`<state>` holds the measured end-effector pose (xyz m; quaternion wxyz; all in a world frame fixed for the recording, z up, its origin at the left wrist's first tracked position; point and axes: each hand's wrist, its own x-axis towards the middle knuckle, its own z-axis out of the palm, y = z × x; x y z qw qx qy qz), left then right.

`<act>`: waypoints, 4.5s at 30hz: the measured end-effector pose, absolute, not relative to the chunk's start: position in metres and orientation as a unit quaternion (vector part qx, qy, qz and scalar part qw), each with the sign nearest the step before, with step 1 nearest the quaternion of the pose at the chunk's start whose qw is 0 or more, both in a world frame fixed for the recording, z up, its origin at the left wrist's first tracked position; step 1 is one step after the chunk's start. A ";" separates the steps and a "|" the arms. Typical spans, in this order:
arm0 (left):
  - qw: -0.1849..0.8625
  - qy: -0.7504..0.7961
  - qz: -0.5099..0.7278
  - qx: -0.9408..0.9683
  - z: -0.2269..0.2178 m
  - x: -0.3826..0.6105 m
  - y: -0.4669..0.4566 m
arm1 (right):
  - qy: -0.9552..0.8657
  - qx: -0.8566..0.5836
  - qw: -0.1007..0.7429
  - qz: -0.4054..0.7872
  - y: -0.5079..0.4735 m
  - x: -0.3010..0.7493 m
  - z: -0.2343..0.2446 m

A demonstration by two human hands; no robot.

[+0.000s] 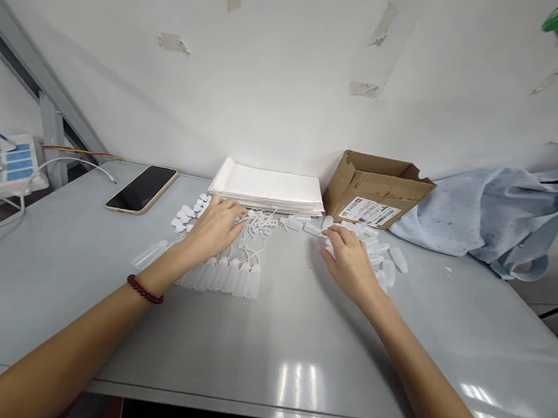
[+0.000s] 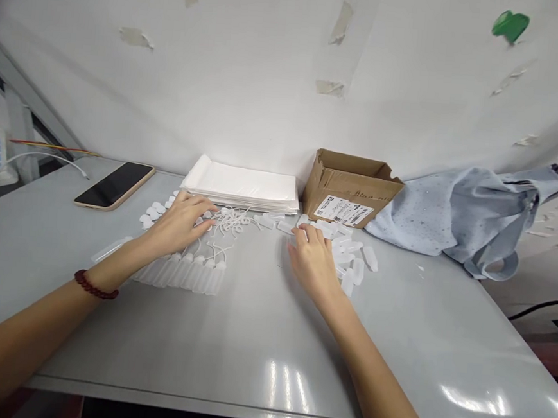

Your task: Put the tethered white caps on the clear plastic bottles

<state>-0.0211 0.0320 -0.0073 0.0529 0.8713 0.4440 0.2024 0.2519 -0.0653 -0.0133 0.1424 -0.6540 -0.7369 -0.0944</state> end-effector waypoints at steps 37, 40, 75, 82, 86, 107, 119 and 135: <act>0.140 0.551 0.385 0.727 0.013 -0.016 0.024 | -0.790 -0.557 0.248 -0.061 -0.033 0.233 -0.026; 0.196 0.550 0.453 0.674 0.015 -0.018 0.023 | -0.761 -0.567 0.309 -0.071 -0.044 0.233 -0.019; 0.481 0.429 0.324 0.693 0.031 -0.012 -0.017 | -0.767 -0.524 0.354 0.111 -0.092 0.197 -0.003; 0.497 0.408 0.286 0.711 0.036 -0.012 -0.021 | -0.785 -0.486 0.369 0.108 -0.091 0.195 -0.004; 0.497 0.368 0.263 0.741 0.038 -0.013 -0.024 | -0.767 -0.489 0.384 0.162 -0.092 0.193 -0.003; 0.092 0.188 0.437 0.875 -0.001 0.009 -0.038 | -0.490 -0.489 0.501 0.519 -0.097 0.178 0.007; 0.033 0.200 0.351 0.914 0.003 0.004 -0.039 | -0.501 -0.532 0.494 0.472 -0.097 0.178 -0.002; 0.124 0.232 0.303 0.916 0.004 0.008 -0.044 | -0.504 -0.557 0.456 0.477 -0.100 0.174 -0.003</act>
